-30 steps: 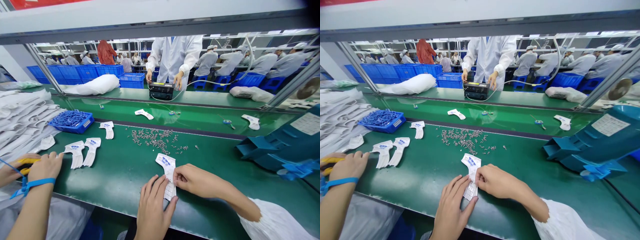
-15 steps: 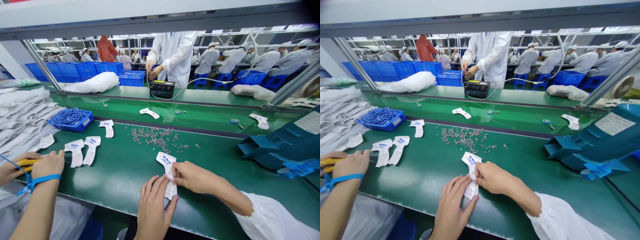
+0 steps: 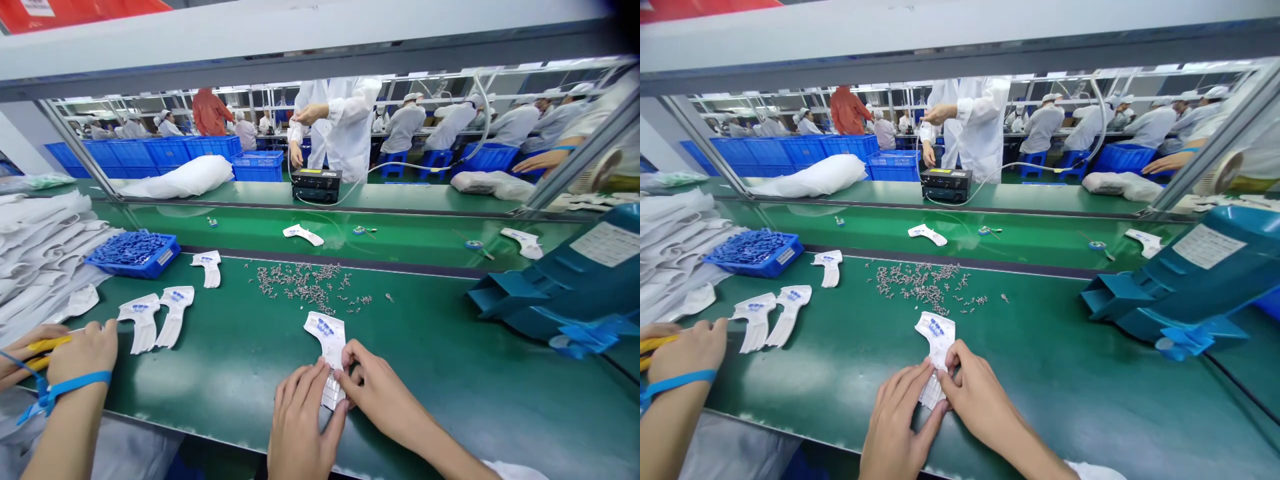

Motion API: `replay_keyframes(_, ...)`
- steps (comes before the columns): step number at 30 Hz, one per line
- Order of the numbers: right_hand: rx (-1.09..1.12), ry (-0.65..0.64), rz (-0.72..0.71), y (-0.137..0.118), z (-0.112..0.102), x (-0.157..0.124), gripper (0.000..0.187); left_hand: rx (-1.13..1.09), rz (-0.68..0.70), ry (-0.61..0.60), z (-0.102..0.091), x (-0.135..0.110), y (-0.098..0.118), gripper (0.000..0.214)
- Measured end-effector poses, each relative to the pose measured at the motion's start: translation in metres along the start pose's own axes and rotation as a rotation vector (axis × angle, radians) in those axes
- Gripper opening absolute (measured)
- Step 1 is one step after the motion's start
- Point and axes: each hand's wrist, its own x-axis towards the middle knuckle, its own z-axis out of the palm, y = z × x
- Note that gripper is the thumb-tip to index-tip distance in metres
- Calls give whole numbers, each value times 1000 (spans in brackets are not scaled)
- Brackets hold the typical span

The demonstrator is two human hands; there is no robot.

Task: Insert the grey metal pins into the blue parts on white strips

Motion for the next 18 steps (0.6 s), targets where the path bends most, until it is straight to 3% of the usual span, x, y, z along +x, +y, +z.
replay_keyframes(4,133,37,-34,6,4,2,15,-5,1,5,4,-5,4,44)
replay_keyframes(7,233,59,-42,9,9,2,17,8,32,47,1,5,-15,40)
replay_keyframes(10,367,32,-3,8,10,3,24,41,33,96,-12,49,-69,29)
replay_keyframes(13,494,37,23,9,-4,17,36,76,3,124,-26,110,-135,31)
replay_keyframes(15,495,120,26,14,-27,37,41,96,14,110,-29,140,-166,29)
replay_keyframes(18,314,324,-9,22,-78,85,34,133,41,98,-26,159,-186,23)
